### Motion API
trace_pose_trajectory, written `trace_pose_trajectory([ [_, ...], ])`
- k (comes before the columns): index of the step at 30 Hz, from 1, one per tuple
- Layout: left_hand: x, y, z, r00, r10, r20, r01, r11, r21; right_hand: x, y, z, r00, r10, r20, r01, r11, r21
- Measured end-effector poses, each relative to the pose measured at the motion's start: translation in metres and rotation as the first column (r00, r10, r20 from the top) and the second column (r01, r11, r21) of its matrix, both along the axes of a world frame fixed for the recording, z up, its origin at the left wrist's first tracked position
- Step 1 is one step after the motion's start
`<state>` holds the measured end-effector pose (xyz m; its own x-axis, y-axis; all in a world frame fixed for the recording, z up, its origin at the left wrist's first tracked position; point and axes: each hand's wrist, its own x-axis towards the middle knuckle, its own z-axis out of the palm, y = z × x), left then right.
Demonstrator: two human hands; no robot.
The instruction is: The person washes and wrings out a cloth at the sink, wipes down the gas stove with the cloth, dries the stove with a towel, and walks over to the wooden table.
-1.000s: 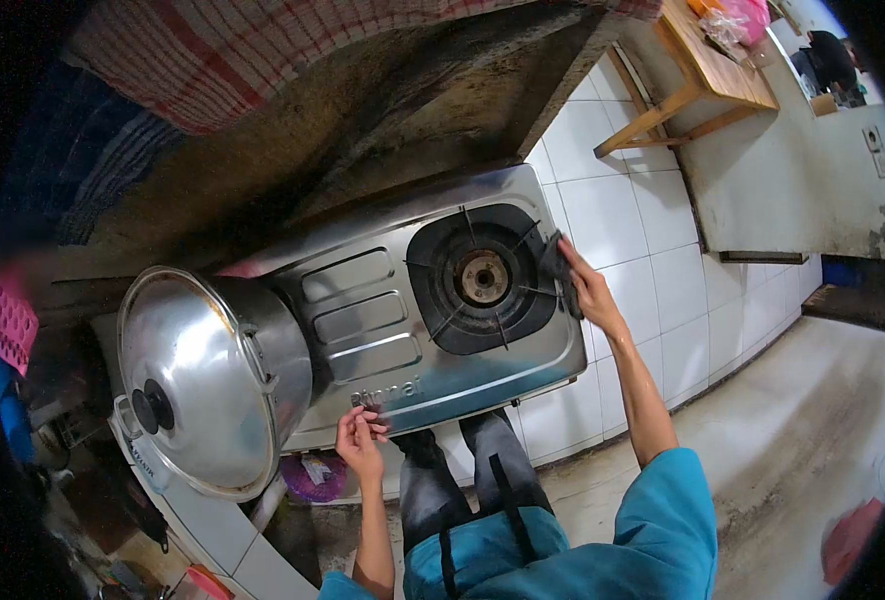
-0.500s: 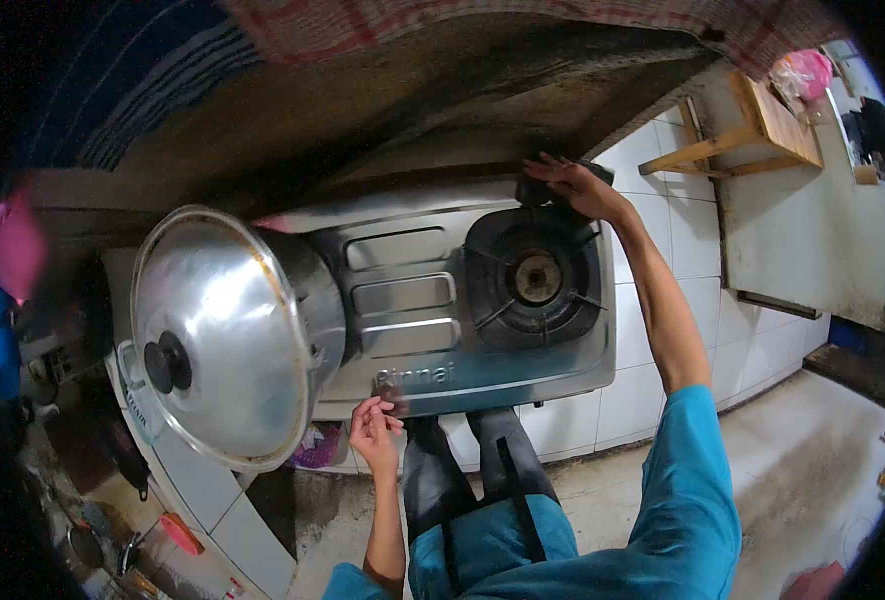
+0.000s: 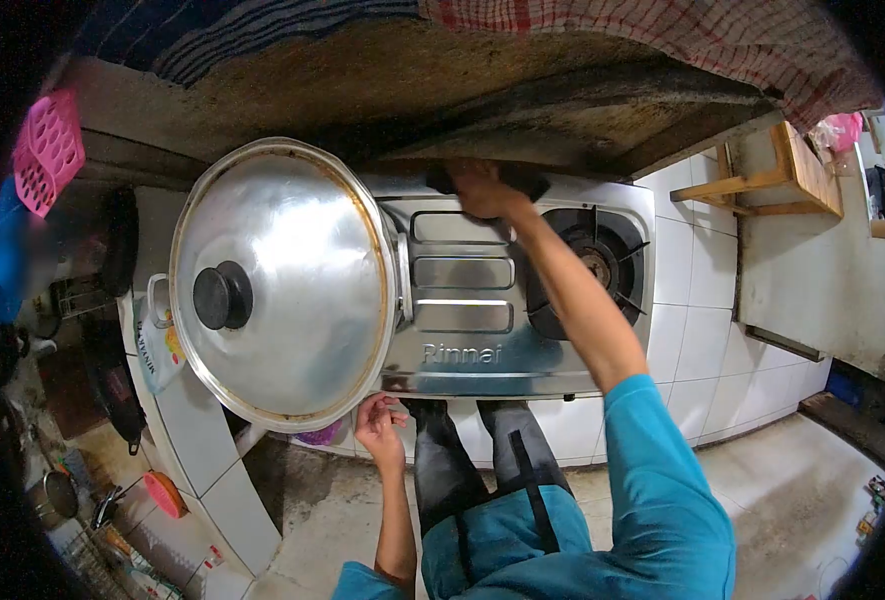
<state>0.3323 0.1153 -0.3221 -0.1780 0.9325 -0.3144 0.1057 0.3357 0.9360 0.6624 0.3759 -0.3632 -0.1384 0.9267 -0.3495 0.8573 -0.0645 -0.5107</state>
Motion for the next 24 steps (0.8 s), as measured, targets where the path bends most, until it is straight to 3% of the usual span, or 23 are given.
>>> trace_pose_trajectory([
  [2, -0.006, -0.006, -0.005, 1.0, -0.019, -0.019, 0.019, 0.999, 0.026, -0.027, 0.011, -0.003, 0.993, 0.095, 0.075, -0.095, 0.995, -0.008],
  [4, -0.008, -0.009, -0.007, 1.0, -0.022, -0.015, 0.022, 1.0, 0.018, -0.055, 0.01, -0.014, 1.0, 0.001, -0.006, 0.0, 0.986, 0.168],
  [10, -0.005, -0.019, -0.007, 0.999, 0.007, 0.035, -0.006, 0.999, -0.032, -0.09, -0.048, -0.01, 0.996, -0.019, 0.085, -0.023, 0.883, 0.468],
  [13, -0.004, -0.022, -0.004, 0.999, -0.022, 0.034, 0.023, 0.999, -0.026, -0.099, -0.104, 0.001, 0.998, -0.042, 0.055, 0.013, 0.893, 0.45],
  [17, -0.003, -0.02, 0.001, 0.997, -0.07, 0.021, 0.071, 0.997, -0.017, -0.081, -0.105, -0.006, 0.997, -0.006, 0.076, -0.032, 0.874, 0.485],
  [18, -0.003, -0.021, 0.002, 0.996, -0.083, 0.017, 0.084, 0.996, -0.014, -0.074, -0.095, -0.012, 0.982, -0.098, 0.164, 0.002, 0.863, 0.505],
  [21, -0.007, -0.026, 0.008, 0.995, -0.098, 0.0, 0.098, 0.995, 0.019, -0.056, -0.071, -0.016, 0.91, -0.402, 0.103, 0.236, 0.707, 0.667],
  [24, -0.019, -0.037, 0.01, 0.998, -0.066, 0.01, 0.066, 0.998, 0.003, -0.056, -0.069, -0.009, 0.882, -0.46, 0.106, 0.297, 0.715, 0.632],
])
